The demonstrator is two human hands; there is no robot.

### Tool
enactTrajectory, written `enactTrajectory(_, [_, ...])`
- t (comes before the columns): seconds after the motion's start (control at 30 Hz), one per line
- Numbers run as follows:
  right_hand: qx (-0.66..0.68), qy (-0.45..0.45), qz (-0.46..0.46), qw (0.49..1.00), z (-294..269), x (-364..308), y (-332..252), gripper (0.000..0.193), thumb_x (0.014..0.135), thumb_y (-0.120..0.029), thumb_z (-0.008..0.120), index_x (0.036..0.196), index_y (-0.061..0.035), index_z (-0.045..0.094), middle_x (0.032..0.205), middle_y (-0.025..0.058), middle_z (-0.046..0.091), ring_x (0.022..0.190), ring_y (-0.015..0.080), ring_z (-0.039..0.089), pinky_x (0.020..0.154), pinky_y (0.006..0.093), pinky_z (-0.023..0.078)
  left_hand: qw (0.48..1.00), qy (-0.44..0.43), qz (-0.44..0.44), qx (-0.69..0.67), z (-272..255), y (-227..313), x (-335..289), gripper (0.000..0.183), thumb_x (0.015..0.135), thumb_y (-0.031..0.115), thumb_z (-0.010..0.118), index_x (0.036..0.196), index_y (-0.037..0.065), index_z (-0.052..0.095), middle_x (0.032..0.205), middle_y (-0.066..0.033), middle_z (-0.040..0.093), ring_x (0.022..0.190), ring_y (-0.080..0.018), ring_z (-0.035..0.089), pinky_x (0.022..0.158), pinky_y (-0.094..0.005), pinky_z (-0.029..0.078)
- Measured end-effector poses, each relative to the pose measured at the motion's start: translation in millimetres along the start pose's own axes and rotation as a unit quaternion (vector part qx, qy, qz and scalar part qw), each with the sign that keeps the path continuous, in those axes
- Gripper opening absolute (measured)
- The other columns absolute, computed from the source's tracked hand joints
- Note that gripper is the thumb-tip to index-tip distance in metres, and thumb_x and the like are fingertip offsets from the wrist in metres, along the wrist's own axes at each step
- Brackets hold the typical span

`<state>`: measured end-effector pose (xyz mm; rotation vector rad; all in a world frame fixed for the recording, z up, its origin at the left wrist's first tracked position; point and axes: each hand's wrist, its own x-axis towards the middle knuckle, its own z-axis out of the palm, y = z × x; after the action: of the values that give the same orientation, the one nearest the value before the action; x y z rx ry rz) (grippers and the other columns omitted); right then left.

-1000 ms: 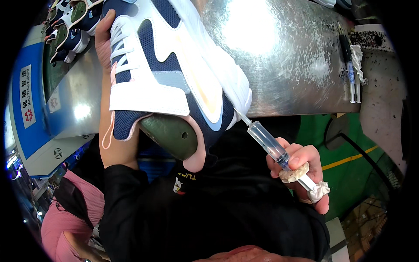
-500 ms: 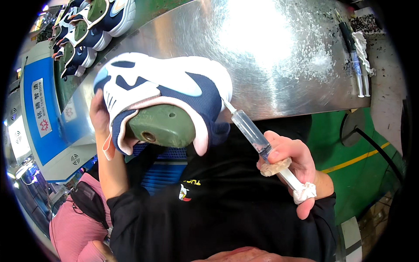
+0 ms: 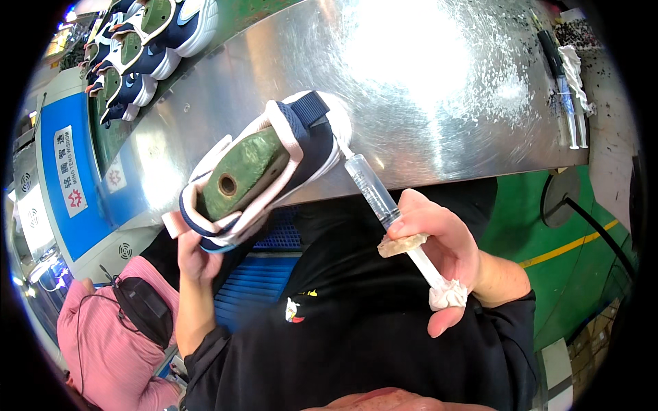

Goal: The person injects a clear liquid into the seams of several sneakers using a syringe. They handle multiple shoes one at a time, rotating each to access different areas along the sole and upper. After each injection, the shoe is placed back on the metal workbench.

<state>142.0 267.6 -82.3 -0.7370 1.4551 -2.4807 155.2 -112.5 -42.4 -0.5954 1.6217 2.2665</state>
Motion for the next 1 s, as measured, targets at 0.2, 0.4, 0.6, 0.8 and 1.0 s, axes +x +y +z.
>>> enactTrajectory(0.2, [0.057, 0.014, 0.016, 0.998, 5, -1, -4, 0.101, 0.052, -0.053, 0.085, 0.123, 0.0065, 0.045, 0.107, 0.0136, 0.052, 0.091, 0.0191, 0.048, 0.081, 0.0282, 0.038, 0.989, -0.066, -0.101, -0.086, 26, -28, -30, 0.071, 0.074, 0.014, 0.067, 0.135, 0.001, 0.033, 0.135, -0.0172, 0.043, 0.124, -0.029, 0.044, 0.104, -0.0453, 0.036])
enactTrajectory(0.4, [0.051, 0.002, 0.015, 0.999, 8, 4, -7, 0.101, 0.053, -0.052, 0.085, 0.123, 0.007, 0.044, 0.107, 0.0139, 0.051, 0.091, 0.0195, 0.049, 0.081, 0.0282, 0.039, 0.976, -0.076, -0.126, -0.163, 64, -48, -35, 0.087, 0.067, 0.01, 0.071, 0.138, -0.008, 0.023, 0.135, -0.0205, 0.042, 0.123, -0.0284, 0.045, 0.106, -0.0392, 0.033])
enactTrajectory(0.6, [0.025, 0.004, 0.017, 1.0, 13, 6, -14, 0.096, 0.053, -0.055, 0.083, 0.119, 0.0057, 0.049, 0.107, 0.0146, 0.058, 0.084, 0.0197, 0.05, 0.074, 0.0291, 0.036, 0.967, -0.11, -0.154, -0.171, 63, -65, -38, 0.085, 0.067, 0.01, 0.067, 0.14, 0.0, 0.023, 0.131, -0.0258, 0.043, 0.114, -0.0379, 0.052, 0.095, -0.0513, 0.043])
enactTrajectory(0.8, [0.006, -0.002, 0.024, 1.0, 20, 14, -20, 0.093, 0.053, -0.056, 0.082, 0.116, 0.0053, 0.052, 0.101, 0.0122, 0.062, 0.081, 0.0194, 0.051, 0.071, 0.0288, 0.035, 0.952, -0.137, -0.197, -0.188, 71, -69, -36, 0.09, 0.06, 0.012, 0.068, 0.139, -0.002, 0.026, 0.131, -0.0243, 0.045, 0.117, -0.0368, 0.05, 0.1, -0.0468, 0.04])
enactTrajectory(1.0, [-0.016, -0.021, 0.024, 0.999, 23, 21, -23, 0.092, 0.052, -0.059, 0.081, 0.114, 0.0044, 0.053, 0.1, 0.0111, 0.062, 0.078, 0.0198, 0.052, 0.069, 0.0287, 0.034, 0.95, -0.151, -0.246, -0.122, 83, -64, -27, 0.099, 0.048, 0.014, 0.068, 0.138, -0.001, 0.031, 0.131, -0.0202, 0.047, 0.119, -0.0329, 0.049, 0.105, -0.0414, 0.035])
